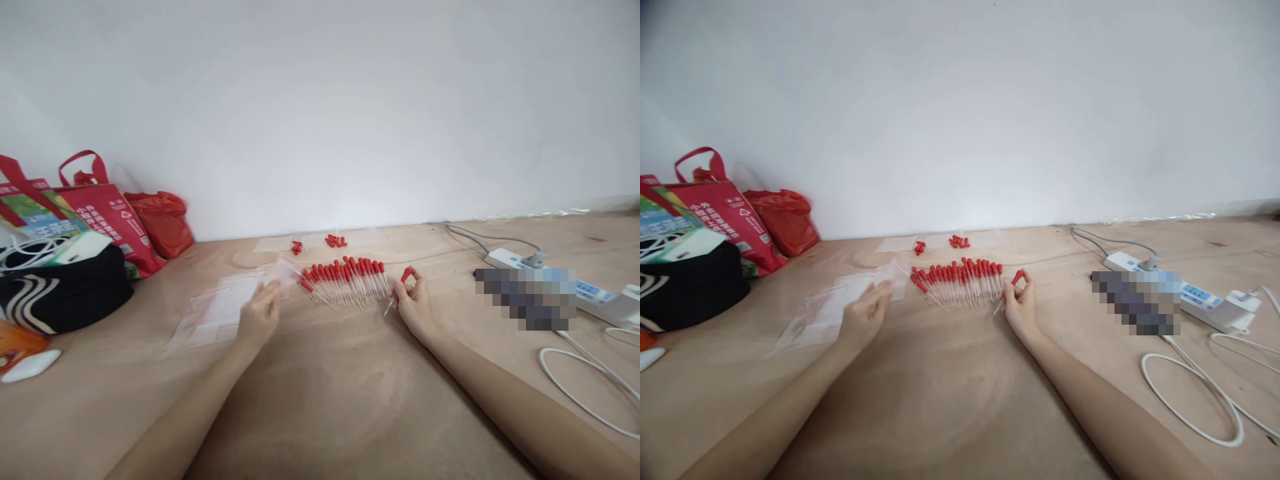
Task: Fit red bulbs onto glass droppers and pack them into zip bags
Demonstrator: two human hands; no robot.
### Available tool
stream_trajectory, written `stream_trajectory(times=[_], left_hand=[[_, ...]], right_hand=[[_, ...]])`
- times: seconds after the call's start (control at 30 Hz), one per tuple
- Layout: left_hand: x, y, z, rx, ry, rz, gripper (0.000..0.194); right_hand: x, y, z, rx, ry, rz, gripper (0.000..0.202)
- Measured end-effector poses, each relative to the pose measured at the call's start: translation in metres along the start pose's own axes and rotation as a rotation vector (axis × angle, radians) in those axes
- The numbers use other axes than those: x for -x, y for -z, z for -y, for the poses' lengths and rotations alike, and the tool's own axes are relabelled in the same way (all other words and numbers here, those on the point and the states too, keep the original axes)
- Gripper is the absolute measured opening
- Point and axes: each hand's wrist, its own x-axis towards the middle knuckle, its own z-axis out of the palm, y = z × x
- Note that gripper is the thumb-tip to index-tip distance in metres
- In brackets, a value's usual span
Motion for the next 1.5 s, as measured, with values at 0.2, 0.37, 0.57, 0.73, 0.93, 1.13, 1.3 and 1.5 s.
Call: stream_trajectory(times=[0.2, 0.37, 0.57, 0.73, 0.93, 1.13, 1.3, 1.5], left_hand=[[0.036, 0.004, -0.047, 0.225, -0.349, 0.434, 0.030], [0.026, 0.018, -0.051, 0.163, -0.336, 0.681, 0.049], [0.023, 0.017, -0.050, 0.148, -0.333, 0.765, 0.049], [0.027, 0.014, -0.051, 0.149, -0.323, 0.756, 0.048], [0.027, 0.012, -0.049, 0.132, -0.324, 0.765, 0.049], [0.028, 0.011, -0.052, 0.119, -0.302, 0.757, 0.048], [0.025, 0.012, -0.056, 0.105, -0.282, 0.767, 0.048], [0.021, 0.015, -0.057, 0.092, -0.234, 0.830, 0.049]], right_hand=[[0.001, 0.001, 0.000, -0.053, -0.041, -0.057, 0.047], [0.012, 0.002, -0.002, -0.130, -0.132, -0.001, 0.043], [0.023, -0.006, 0.001, -0.188, -0.177, 0.107, 0.044], [0.027, -0.011, 0.002, -0.215, -0.204, 0.148, 0.044], [0.035, -0.016, 0.005, -0.228, -0.222, 0.208, 0.044], [0.037, -0.017, 0.009, -0.236, -0.229, 0.241, 0.044], [0.029, -0.008, 0.013, -0.210, -0.124, 0.110, 0.042], [0.036, -0.012, 0.011, -0.213, -0.170, 0.199, 0.043]])
